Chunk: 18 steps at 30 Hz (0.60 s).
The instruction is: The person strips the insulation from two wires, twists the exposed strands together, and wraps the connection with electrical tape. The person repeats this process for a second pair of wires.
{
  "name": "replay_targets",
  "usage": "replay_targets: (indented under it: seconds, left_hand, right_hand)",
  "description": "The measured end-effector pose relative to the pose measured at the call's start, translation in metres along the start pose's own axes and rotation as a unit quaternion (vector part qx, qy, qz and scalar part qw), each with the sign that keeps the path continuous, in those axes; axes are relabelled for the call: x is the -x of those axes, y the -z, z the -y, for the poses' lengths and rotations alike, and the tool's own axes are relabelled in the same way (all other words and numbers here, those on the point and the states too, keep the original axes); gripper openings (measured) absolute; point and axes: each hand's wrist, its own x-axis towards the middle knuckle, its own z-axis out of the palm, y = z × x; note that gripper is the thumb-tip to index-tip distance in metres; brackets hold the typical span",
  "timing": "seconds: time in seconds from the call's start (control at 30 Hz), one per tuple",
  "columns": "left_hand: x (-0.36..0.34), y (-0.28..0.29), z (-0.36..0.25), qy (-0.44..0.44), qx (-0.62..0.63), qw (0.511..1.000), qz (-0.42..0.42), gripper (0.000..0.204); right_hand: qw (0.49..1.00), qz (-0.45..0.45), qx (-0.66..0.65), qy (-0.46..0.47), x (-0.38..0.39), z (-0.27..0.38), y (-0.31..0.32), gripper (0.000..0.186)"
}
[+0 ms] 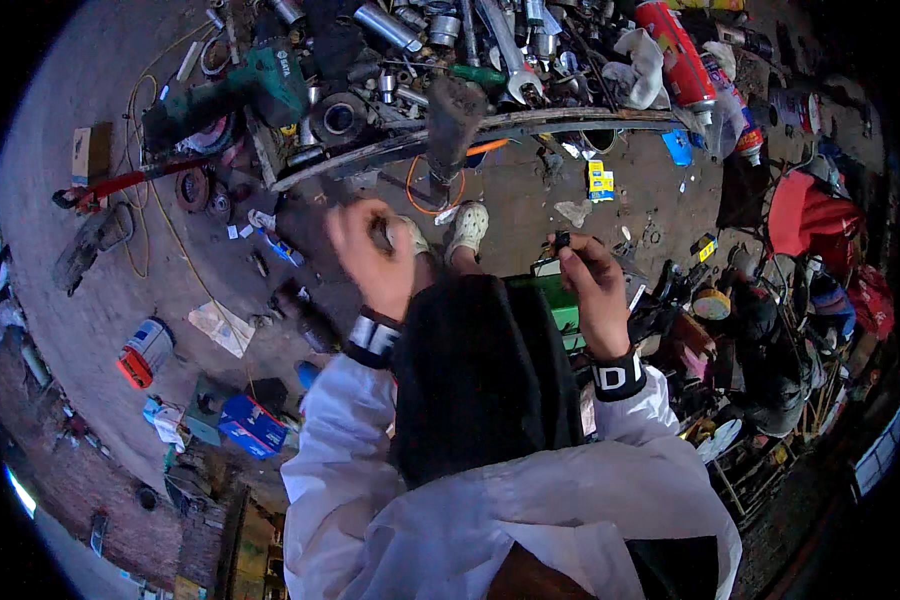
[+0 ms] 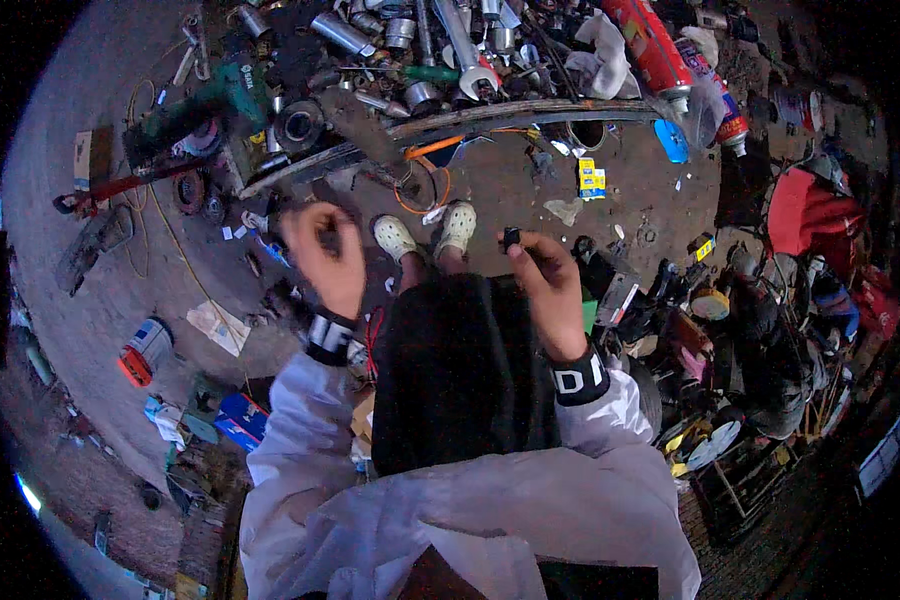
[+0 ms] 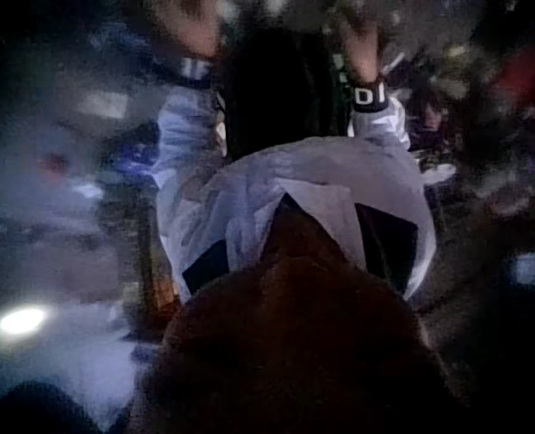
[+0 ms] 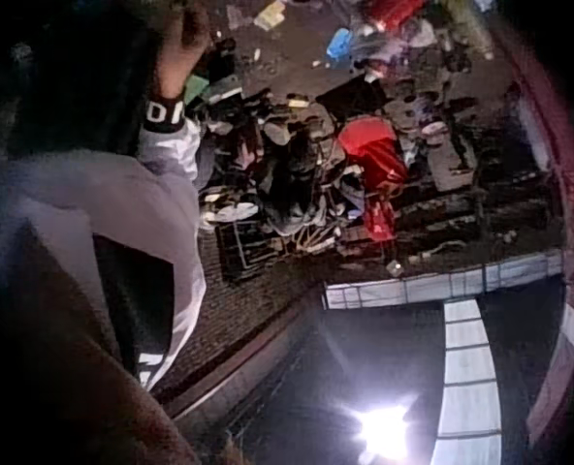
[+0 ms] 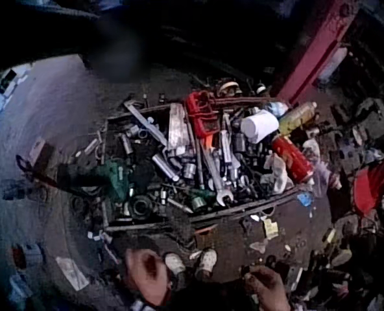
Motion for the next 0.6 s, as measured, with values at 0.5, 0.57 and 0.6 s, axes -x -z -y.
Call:
replay_targets:
  seconds: [0.5,0.57,0.6]
  left_hand:
    - [-0.003,-0.246,0.029,0.188,0.401,0.896,0.031,0.033]
    - [0.029,-0.227,0.035,0.235,0.38,0.888,0.105,0.031]
    - [0.034,-0.214,0.038,0.177,0.299,0.922,0.173,0.025]
  right_hand:
    - [0.996,-0.062,-0.055,-0.015,0.01,-0.023,0.041,0.015]
    - [0.997,-0.069,-0.027,-0.019,0.009,-0.019,0.045,0.015]
    - [0.997,-0.058,-0.055,-0.006,0.006,-0.026,0.05,0.015]
